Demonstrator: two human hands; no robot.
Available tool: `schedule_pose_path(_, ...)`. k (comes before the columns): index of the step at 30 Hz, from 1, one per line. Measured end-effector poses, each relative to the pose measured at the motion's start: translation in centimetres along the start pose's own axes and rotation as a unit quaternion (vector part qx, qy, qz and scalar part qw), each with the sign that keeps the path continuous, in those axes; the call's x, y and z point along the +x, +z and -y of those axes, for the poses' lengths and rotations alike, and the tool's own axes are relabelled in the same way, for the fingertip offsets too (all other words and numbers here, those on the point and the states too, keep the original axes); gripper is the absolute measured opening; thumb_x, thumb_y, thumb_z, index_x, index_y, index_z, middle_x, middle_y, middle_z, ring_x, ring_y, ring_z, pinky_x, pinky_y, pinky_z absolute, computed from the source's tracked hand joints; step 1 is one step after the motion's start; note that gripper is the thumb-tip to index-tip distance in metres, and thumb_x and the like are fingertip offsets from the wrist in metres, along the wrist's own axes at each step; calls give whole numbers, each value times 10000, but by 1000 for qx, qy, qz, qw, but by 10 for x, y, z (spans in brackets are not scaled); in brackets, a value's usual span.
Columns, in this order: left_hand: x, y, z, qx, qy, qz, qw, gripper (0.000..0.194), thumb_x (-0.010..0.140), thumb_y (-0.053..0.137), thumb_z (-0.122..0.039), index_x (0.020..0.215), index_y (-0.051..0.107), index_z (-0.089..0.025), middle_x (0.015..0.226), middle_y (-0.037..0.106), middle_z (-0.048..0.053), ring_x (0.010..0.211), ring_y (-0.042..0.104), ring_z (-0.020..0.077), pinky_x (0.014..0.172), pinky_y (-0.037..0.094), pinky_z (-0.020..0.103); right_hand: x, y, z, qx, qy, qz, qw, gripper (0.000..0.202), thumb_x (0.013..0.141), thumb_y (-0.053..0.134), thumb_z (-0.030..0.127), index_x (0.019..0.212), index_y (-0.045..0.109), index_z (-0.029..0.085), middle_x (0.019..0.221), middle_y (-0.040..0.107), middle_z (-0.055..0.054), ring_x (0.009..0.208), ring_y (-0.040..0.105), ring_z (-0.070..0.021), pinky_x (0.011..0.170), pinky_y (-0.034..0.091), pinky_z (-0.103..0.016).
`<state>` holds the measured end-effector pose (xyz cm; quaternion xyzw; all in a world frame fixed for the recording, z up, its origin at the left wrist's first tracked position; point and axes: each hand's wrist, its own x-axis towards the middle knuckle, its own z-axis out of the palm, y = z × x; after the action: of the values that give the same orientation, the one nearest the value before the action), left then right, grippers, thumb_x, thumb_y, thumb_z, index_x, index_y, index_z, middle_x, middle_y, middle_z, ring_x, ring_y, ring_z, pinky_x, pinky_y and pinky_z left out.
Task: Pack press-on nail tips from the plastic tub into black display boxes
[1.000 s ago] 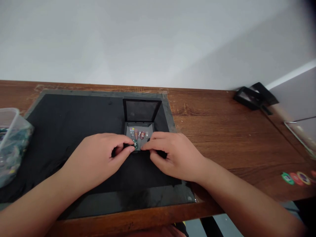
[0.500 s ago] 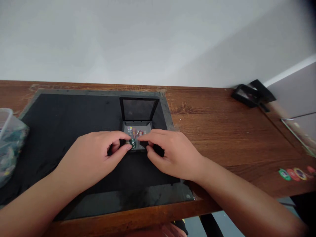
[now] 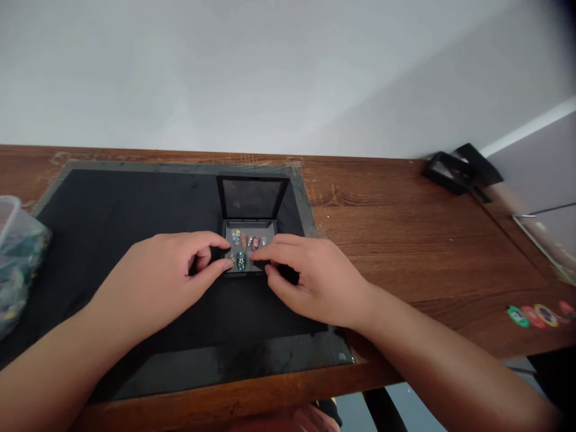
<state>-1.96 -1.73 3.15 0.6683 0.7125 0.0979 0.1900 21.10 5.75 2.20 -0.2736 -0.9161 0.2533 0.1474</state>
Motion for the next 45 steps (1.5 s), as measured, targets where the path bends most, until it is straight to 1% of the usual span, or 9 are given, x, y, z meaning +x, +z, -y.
schedule_pose_path(8,2,3,3,9,7,14,1000,359,881,613,-585,1075,756,-318,646,636,-39,522,522,132,500,316,260,-1,-1,1,-4,2,-9,1000,335,889,561,147,1165,737,218,1006,757,-15,714,625,-118,629,414,-244)
schedule_pose_path(13,3,5,4,2,24,18,1000,337,895,599,-568,1077,754,-331,632,631,-46,504,520,127,486,315,251,-1,0,1,-2,20,-12,1000,463,872,570,160,1324,644,227,954,746,-5,664,598,-120,611,389,-248)
schedule_pose_path(21,3,6,5,-10,44,8,999,282,890,612,-528,1046,756,-342,618,627,-53,485,523,123,465,321,246,0,-1,1,9,43,2,999,492,881,585,204,1371,545,206,912,717,16,587,531,-105,565,344,-251)
schedule_pose_path(25,4,5,6,-29,47,0,998,271,881,627,-521,1058,742,-351,601,616,-68,458,505,113,443,319,239,1,-2,-5,46,40,-51,997,476,883,594,194,1358,558,200,807,678,38,550,488,-91,564,361,-244)
schedule_pose_path(29,3,-1,9,-44,50,-50,997,267,881,630,-512,1046,734,-330,586,597,-72,459,494,109,453,339,239,2,-2,-12,94,18,-143,985,366,896,588,202,1260,625,193,723,622,51,508,440,-78,554,383,-243)
schedule_pose_path(34,2,-5,10,-59,55,-158,984,235,889,655,-444,1050,736,-295,636,597,-64,530,503,102,536,406,240,5,0,-15,121,6,-220,968,219,886,594,192,1075,704,187,638,554,61,476,412,-68,512,378,-235)
schedule_pose_path(39,-2,-9,2,-76,63,-239,966,211,887,669,-348,1059,740,-249,657,596,-61,561,497,90,589,428,231,8,-5,-15,125,-9,-343,931,129,888,596,225,880,723,201,568,513,52,491,424,-82,485,345,-237)
schedule_pose_path(43,-20,-33,-4,-66,65,-321,943,201,875,683,-359,997,762,-221,669,621,-50,568,501,84,589,427,223,9,-9,-19,142,-11,-420,896,118,889,608,221,864,723,207,558,486,52,479,378,-83,479,331,-244)
schedule_pose_path(45,-36,-52,4,-51,22,-371,927,237,866,690,-403,1001,773,-228,713,660,-40,583,510,88,593,427,227,9,-8,-21,145,-7,-428,892,111,880,616,211,862,725,208,556,475,53,482,378,-87,479,329,-246)
